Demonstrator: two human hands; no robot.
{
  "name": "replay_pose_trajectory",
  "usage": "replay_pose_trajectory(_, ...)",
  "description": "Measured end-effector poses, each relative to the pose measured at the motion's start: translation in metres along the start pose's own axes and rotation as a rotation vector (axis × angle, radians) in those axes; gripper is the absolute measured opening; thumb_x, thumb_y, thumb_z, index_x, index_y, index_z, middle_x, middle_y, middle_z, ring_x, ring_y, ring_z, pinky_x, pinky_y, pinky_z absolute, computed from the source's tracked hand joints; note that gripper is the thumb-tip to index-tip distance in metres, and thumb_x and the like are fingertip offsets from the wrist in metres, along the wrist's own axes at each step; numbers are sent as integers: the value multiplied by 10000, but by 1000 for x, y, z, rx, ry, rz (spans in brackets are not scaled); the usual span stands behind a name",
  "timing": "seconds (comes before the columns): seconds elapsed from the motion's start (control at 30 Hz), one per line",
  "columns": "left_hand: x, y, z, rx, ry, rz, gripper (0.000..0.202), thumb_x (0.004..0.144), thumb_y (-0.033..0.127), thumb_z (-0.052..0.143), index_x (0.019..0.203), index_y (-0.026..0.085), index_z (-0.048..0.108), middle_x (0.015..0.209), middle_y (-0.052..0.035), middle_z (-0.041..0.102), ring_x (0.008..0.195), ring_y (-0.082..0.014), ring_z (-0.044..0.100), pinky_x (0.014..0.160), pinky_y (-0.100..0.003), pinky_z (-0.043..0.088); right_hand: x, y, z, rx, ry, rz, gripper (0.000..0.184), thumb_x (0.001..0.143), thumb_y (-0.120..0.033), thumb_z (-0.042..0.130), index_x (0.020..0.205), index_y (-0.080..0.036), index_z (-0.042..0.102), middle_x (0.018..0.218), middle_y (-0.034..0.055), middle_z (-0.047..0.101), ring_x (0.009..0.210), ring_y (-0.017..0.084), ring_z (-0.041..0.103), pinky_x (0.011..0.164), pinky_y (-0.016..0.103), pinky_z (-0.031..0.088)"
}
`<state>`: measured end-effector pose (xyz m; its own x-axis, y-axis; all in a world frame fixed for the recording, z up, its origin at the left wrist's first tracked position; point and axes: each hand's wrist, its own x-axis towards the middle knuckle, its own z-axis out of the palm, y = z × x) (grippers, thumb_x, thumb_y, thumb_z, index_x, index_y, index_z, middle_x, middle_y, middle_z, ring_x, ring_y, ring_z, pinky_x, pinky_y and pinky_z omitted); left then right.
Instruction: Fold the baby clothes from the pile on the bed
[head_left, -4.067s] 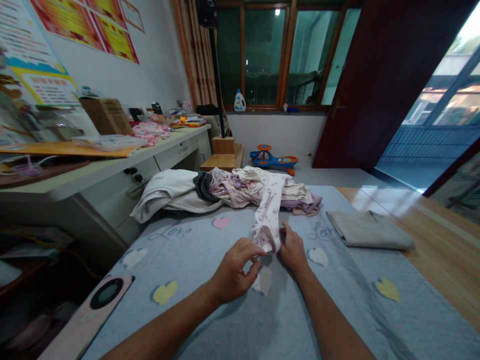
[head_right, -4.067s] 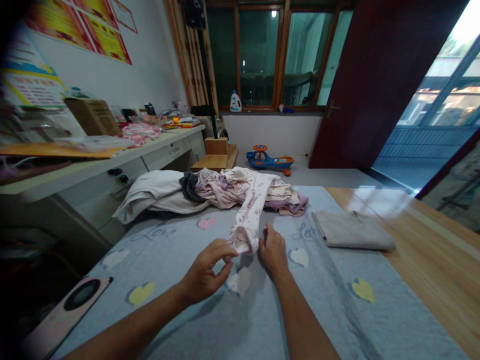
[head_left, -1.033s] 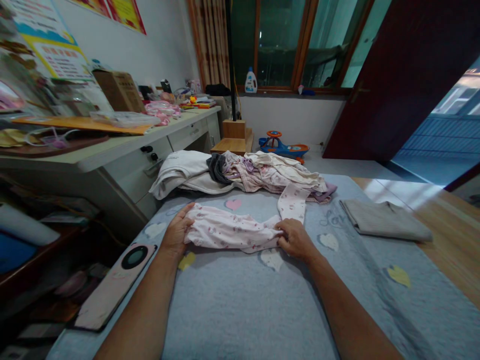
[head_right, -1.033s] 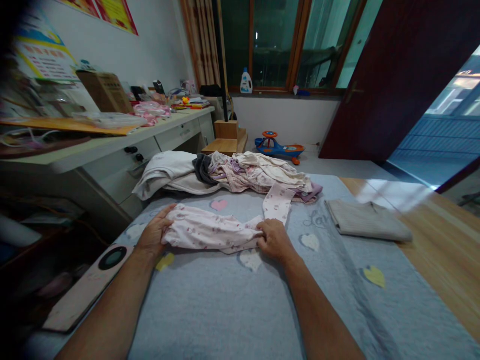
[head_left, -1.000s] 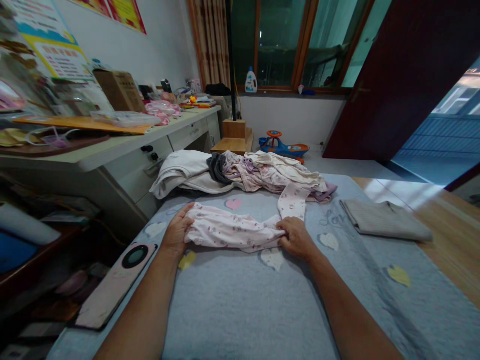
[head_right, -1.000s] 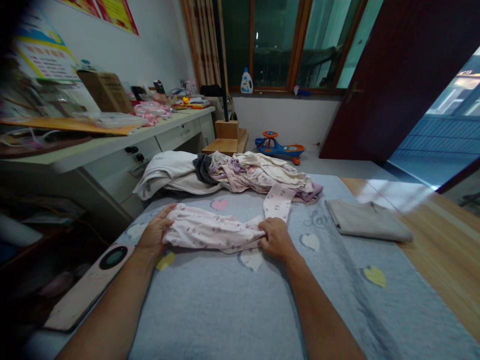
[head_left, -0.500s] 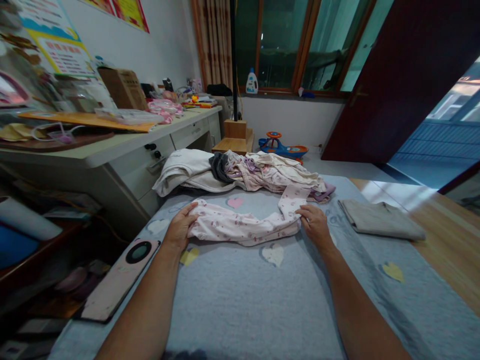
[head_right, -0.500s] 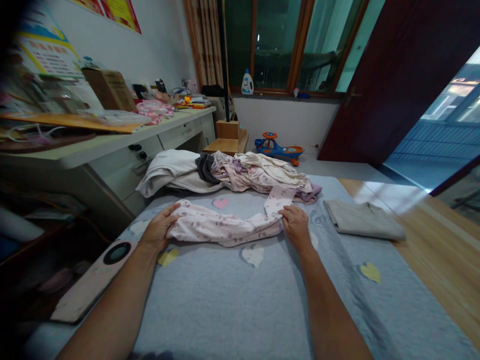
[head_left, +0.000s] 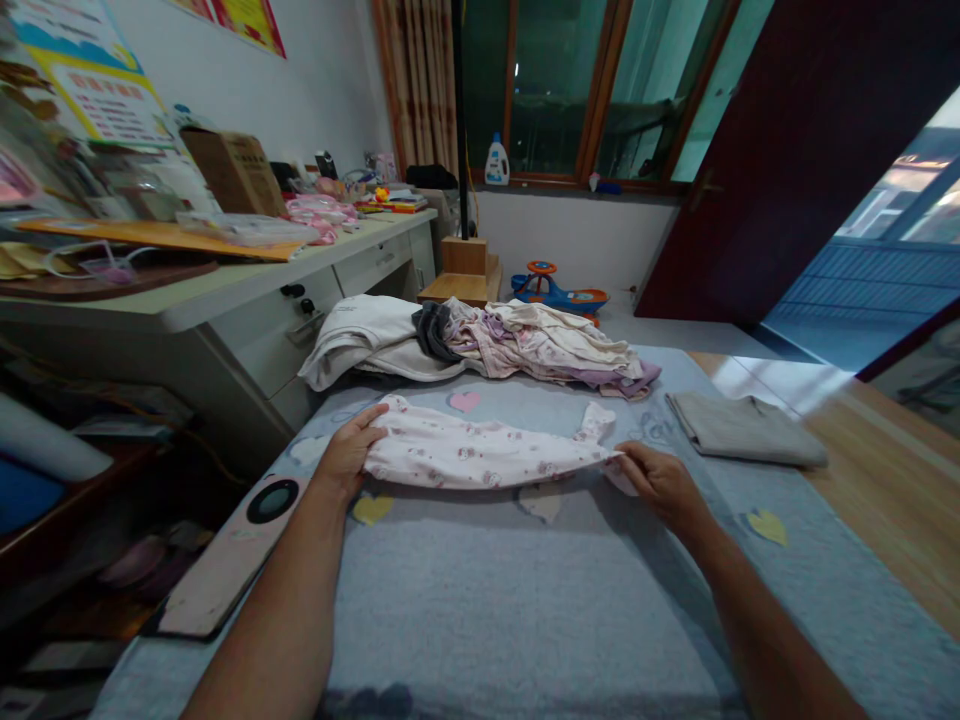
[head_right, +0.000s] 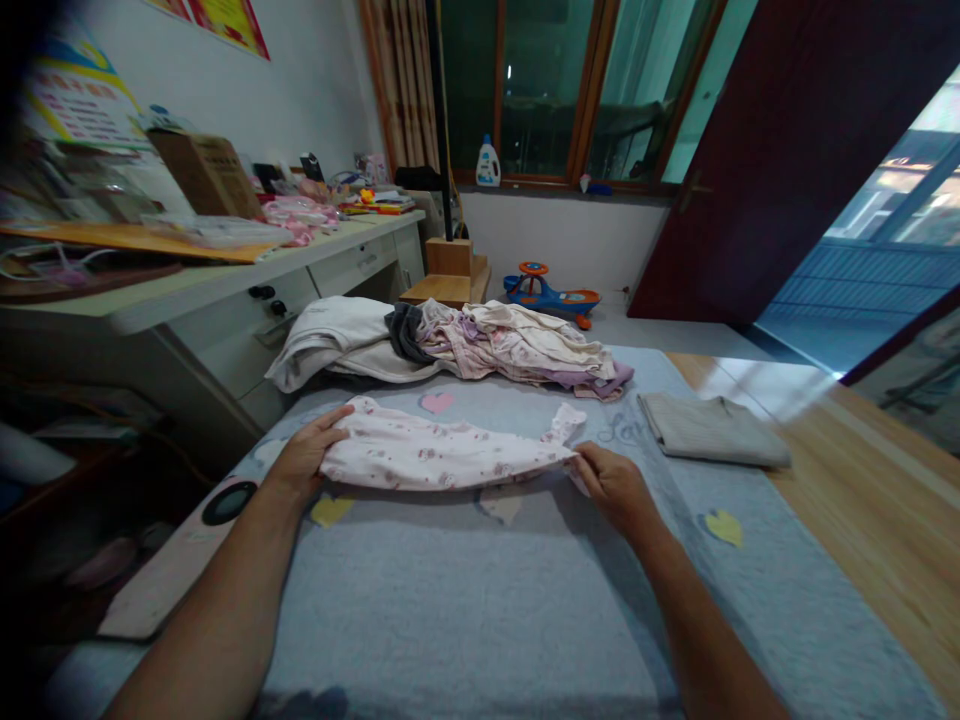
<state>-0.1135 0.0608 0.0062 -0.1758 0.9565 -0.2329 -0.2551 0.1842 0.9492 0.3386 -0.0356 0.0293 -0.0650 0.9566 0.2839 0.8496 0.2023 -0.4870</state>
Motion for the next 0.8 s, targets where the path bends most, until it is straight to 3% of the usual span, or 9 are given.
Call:
replay_pose_trajectory(0.1,-3,5,-7,114,-57,-8,671,624,87,737,1285,146,637,889,-62,734,495,-99,578,438,-180,447,-11,0,-4,-5,-185,45,315,897,-434,461,865,-230,698,726,45,709,672,209,642,642,296,430)
replay_pose_trajectory(0.27,-9,17,-24,389,-122,87,663,581,185,841,1227,206,691,1241,-110,683,789,-189,700,593,-222,533,-24,-6,-20,185,-565,81,343,910,-464,509,894,-225,756,820,38,727,737,184,638,669,260,440)
replay_pose_trajectory(0.37,-12,22,-33,528,-141,155,583,534,193,861,1104,214,745,1199,-93,703,942,-256,702,699,-252,554,-27,-8,-27,271,-829,82,426,896,-541,544,800,-181,752,704,21,662,647,147,572,592,231,397)
replay_pose_trajectory(0.43,-11,23,-38,640,-150,204,496,487,168,867,970,214,768,1126,-94,722,1085,-312,664,833,-291,552,-25,-5,-28,286,-922,132,469,886,-574,544,770,-159,727,657,14,623,583,128,534,548,225,379)
replay_pose_trajectory(0.53,-7,22,-38,1040,-139,293,439,578,241,812,1013,237,756,1232,-103,673,1274,-367,547,1066,-429,445,-8,1,-25,266,-873,196,498,903,-586,494,772,-151,696,651,26,618,541,126,526,522,229,387)
replay_pose_trajectory(0.63,2,22,-26,1529,-106,429,488,782,303,638,1268,264,660,1475,-94,504,1360,-363,463,1136,-511,351,22,7,-14,138,-645,156,433,940,-482,446,800,-154,692,738,59,663,594,146,573,556,240,408)
replay_pose_trajectory(0.73,16,22,-1,1670,-180,532,500,868,210,485,1355,225,598,1501,-112,486,1349,-319,484,1130,-467,368,54,12,5,-24,-389,196,297,909,-290,503,1088,-155,697,923,81,716,673,160,628,647,249,436)
replay_pose_trajectory(0.8,27,20,17,1647,-274,552,503,865,141,429,1332,173,614,1456,-133,539,1334,-291,506,1123,-435,377,69,14,18,-109,-299,222,446,866,-208,558,1306,-154,607,914,72,730,703,173,648,705,253,436)
